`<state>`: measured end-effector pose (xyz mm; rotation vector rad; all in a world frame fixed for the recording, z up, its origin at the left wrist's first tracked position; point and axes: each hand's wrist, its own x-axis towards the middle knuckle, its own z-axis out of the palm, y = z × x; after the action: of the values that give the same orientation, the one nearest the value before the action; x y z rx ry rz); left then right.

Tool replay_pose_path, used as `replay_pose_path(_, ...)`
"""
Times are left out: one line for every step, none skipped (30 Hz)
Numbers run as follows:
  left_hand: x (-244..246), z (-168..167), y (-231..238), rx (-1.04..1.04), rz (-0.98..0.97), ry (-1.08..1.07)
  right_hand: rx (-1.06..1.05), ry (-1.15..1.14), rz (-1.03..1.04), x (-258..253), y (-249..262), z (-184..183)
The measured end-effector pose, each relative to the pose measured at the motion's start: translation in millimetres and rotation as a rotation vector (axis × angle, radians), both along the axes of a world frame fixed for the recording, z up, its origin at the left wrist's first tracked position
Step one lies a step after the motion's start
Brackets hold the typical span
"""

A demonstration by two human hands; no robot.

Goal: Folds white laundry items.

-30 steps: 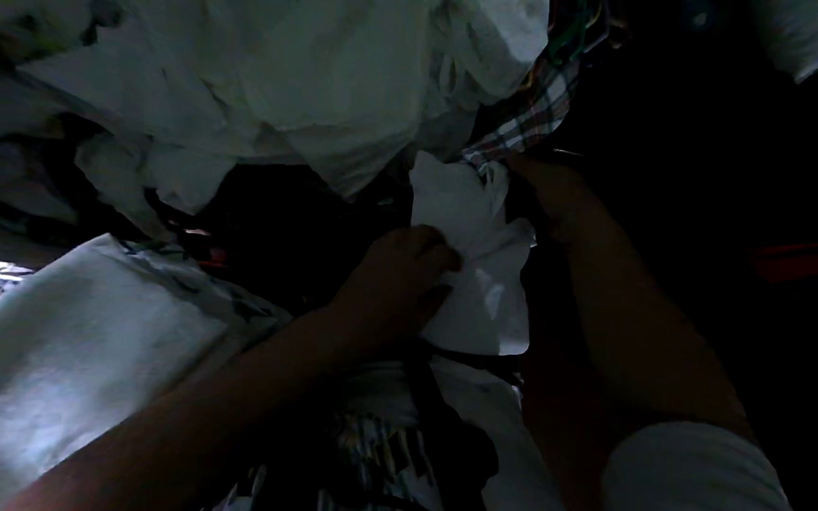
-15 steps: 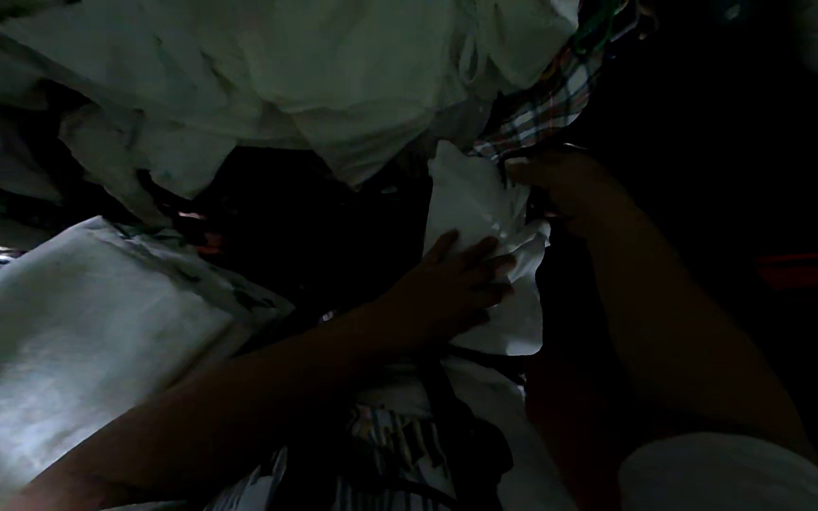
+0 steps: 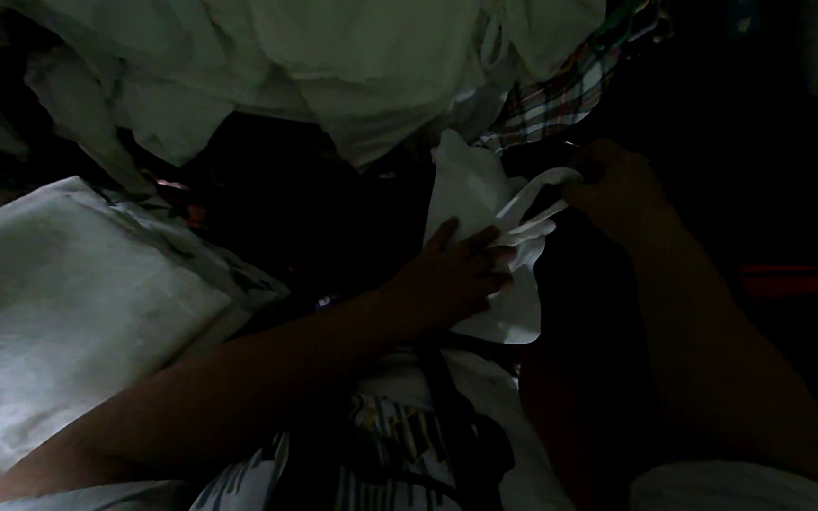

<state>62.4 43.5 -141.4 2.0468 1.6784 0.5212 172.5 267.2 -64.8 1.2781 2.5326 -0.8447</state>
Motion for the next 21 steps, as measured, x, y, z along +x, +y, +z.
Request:
replay_pose_path(0,0,0,0.006,0.004,0.001,0.144,-0.061,0.044,-3,-4,-1)
replay_pose_path(0,0,-1,0.004,0.006,0.002,0.272,-0.107,0.081,-7,-8,-4)
replay_pose_path(0,1,-1,-0.001,0.005,0.004,0.37,-0.133,0.112,-11,-10,-8)
replay_pose_path(0,1,-1,-0.008,0.004,0.008,0.441,-0.141,0.128,-16,-12,-13)
replay_pose_path(0,1,-1,-0.014,0.003,0.014,0.479,-0.14,0.129,-21,-14,-16)
replay_pose_path(0,1,-1,-0.022,0.003,0.016,0.475,-0.139,0.121,-28,-15,-18)
replay_pose_path(0,2,-1,-0.029,0.003,0.015,0.432,-0.124,0.115,-34,-15,-18)
replay_pose_path(0,1,-1,-0.026,0.005,0.012,0.347,-0.091,0.117,-38,-13,-18)
replay_pose_path(0,-1,-2,-0.016,0.012,0.006,0.211,-0.032,0.131,-39,-8,-19)
replay_pose_path(0,-3,-3,-0.013,0.025,-0.006,0.045,0.046,0.15,-38,-3,-18)
replay_pose_path(0,-3,-4,-0.017,0.042,-0.025,-0.118,0.127,0.158,-35,1,-16)
replay_pose_path(-1,-2,-5,-0.031,0.06,-0.048,-0.247,0.208,0.135,-30,4,-14)
replay_pose_path(-2,0,-6,-0.049,0.078,-0.056,-0.321,0.293,0.093,-23,6,-12)
replay_pose_path(-3,-1,-7,-0.057,0.093,-0.061,-0.329,0.358,0.027,-14,7,-11)
replay_pose_path(-4,-2,-7,-0.054,0.104,-0.054,-0.307,0.39,-0.053,-3,9,-14)
replay_pose_path(-5,-3,-8,-0.053,0.109,-0.049,-0.296,0.385,-0.118,10,11,-21)
replay_pose_path(-6,-4,-8,-0.055,0.109,-0.053,-0.322,0.364,-0.167,23,13,-32)
replay_pose_path(-7,-5,-7,-0.056,0.105,-0.055,-0.386,0.335,-0.204,37,15,-45)
replay_pose_path(-7,-5,-7,-0.057,0.097,-0.051,-0.463,0.307,-0.221,49,14,-58)
replay_pose_path(-7,-6,-6,-0.053,0.09,-0.049,-0.531,0.287,-0.228,58,11,-67)
replay_pose_path(-7,-7,-6,-0.051,0.083,-0.041,-0.584,0.272,-0.249,64,6,-74)
